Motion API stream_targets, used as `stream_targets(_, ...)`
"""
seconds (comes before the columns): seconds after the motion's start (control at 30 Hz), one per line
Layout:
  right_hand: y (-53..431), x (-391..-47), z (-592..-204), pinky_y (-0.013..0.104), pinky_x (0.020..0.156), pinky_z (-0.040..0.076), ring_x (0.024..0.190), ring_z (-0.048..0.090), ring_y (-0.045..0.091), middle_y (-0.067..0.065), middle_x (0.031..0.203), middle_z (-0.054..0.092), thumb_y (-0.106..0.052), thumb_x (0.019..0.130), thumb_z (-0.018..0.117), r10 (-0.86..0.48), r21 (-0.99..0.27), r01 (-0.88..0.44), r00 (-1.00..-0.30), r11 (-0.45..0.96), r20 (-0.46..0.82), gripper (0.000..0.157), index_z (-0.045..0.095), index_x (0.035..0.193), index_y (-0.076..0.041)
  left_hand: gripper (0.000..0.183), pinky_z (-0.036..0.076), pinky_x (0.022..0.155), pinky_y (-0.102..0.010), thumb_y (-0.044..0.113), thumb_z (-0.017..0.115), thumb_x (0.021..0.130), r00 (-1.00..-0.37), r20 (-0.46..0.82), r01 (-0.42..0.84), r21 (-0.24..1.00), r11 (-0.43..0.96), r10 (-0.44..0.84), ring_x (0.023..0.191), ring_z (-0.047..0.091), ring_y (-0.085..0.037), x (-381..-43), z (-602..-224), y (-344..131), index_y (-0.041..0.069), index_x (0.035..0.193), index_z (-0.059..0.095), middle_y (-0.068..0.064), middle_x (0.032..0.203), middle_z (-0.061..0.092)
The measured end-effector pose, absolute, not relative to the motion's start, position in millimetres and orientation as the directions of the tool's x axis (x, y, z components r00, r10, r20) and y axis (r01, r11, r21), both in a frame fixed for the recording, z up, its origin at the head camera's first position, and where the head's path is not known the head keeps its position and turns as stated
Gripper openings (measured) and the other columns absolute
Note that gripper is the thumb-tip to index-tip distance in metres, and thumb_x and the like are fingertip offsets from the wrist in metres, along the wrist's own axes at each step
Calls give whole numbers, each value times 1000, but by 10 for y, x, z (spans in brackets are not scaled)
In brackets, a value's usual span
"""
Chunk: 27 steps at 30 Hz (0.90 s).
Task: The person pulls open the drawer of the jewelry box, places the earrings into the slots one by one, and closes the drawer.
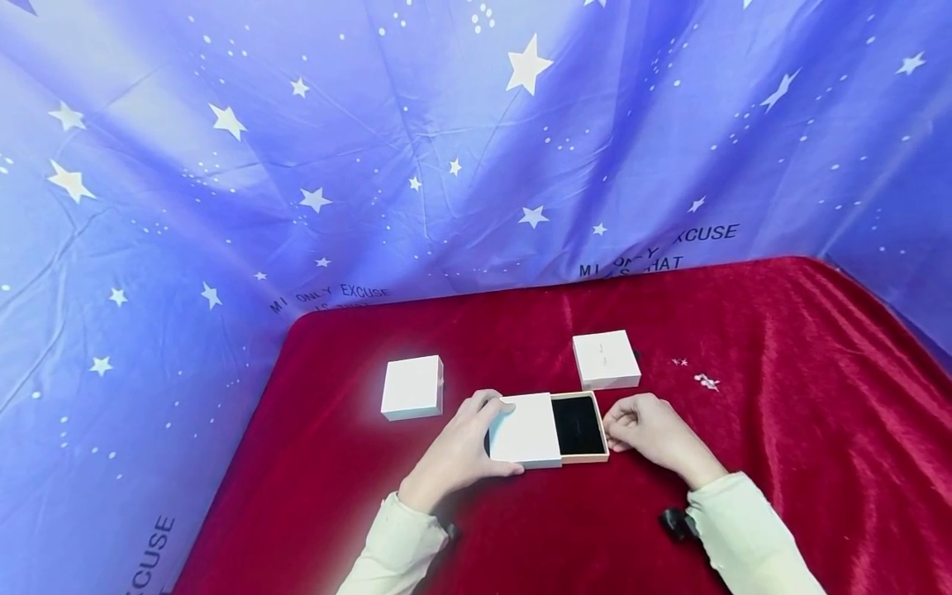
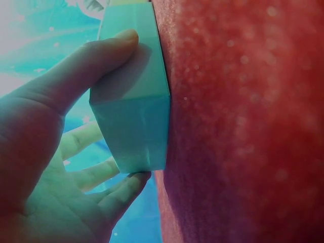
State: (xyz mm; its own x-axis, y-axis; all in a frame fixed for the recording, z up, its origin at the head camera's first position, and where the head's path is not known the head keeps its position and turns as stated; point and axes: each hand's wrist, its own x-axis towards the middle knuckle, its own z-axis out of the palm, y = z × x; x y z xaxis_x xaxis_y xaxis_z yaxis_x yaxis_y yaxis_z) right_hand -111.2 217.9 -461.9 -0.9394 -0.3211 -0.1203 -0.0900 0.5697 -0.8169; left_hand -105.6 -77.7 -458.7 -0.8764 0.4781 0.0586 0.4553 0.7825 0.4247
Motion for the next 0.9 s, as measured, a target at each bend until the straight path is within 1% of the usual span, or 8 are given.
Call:
stream_targets(0.13,2168,-1114,-4594,23,66,53,68,62,6,-1,76,69,-5,85,64,-303,-760,-135,-949,636,-85,8,72,88,-2,79,49,95,-24,45,88,70,-874,64,461,419,782,481,118,48,-16,-1051,-4588,-782,16,135,54,0,138,48)
stream_targets(0.23,2160,-1117,-4564,25,66,51,70,61,8,-2,77,68,-8,84,66,-286,-721,-153,-956,676,-65,9,71,89,-3,79,49,95,-24,45,88,70,-872,71,467,413,782,484,119,48,-16,-1049,-4587,-784,16,135,54,-1,138,48)
stream_targets(0.47,2184,-1111,-4470,25,66,52,73,65,13,1,81,71,-8,85,71,-270,-699,-172,-962,694,-32,9,71,91,-1,79,49,94,-24,45,88,70,-871,73,469,416,779,485,119,48,-16,-1049,-4592,-783,16,135,54,-1,138,48)
stream_targets(0.7,2301,-1140,-4397,27,67,52,76,66,16,3,83,71,-9,85,72,-233,-661,-177,-972,729,4,11,71,93,-1,78,49,95,-24,46,88,70,-872,73,467,420,778,484,119,48,-16,-1054,-4600,-785,16,135,54,0,138,48)
stream_targets(0.8,2375,-1151,-4372,26,67,52,76,65,13,4,85,71,-9,86,72,-235,-669,-177,-972,722,4,13,71,95,-1,79,49,95,-24,46,88,70,-873,71,465,422,778,483,119,48,-16,-1056,-4599,-785,16,135,54,0,138,48)
stream_targets(0.9,2468,-1163,-4346,25,66,51,74,64,6,3,84,72,-11,86,73,-217,-659,-178,-976,730,23,14,71,96,-2,79,49,95,-24,46,88,71,-872,70,467,423,777,485,119,48,-16,-1056,-4601,-785,16,135,54,0,138,48)
